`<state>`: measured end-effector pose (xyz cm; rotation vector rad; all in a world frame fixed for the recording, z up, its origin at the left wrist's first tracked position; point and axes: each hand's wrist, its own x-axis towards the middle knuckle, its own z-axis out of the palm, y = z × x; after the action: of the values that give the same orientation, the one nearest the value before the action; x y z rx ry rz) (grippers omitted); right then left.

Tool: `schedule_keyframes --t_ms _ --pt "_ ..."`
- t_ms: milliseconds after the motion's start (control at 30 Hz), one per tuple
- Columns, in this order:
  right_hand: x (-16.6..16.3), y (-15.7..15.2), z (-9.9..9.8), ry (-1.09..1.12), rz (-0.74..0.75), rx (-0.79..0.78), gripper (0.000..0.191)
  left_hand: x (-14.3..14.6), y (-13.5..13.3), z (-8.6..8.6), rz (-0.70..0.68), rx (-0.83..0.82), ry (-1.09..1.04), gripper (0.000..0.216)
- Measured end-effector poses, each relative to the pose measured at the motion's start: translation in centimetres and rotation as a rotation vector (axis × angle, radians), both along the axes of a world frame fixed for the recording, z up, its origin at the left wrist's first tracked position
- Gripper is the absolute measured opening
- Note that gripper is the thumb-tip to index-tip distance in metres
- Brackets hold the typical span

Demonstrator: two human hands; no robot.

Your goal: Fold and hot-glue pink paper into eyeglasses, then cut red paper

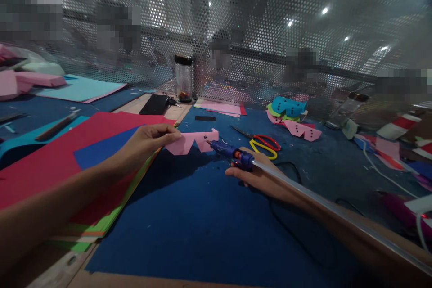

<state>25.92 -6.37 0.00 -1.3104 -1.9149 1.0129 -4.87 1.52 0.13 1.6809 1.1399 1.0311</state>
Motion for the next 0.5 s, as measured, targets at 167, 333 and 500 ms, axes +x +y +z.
schedule_keyframes --t_ms 167,333,500 --pt "0.05 0.04 -0.03 -0.001 0.002 0.027 0.037 -0.09 0.08 -0.18 -0.004 -0.012 -0.024 0.031" --pt "0.12 0.05 0.08 -0.034 -0.003 0.014 0.04 -0.19 0.19 -0.33 -0.026 -0.032 -0.045 0.03" --pt "0.15 0.09 0.05 -0.043 -0.013 0.029 0.042 -0.21 0.15 -0.3 -0.017 -0.021 -0.024 0.03"
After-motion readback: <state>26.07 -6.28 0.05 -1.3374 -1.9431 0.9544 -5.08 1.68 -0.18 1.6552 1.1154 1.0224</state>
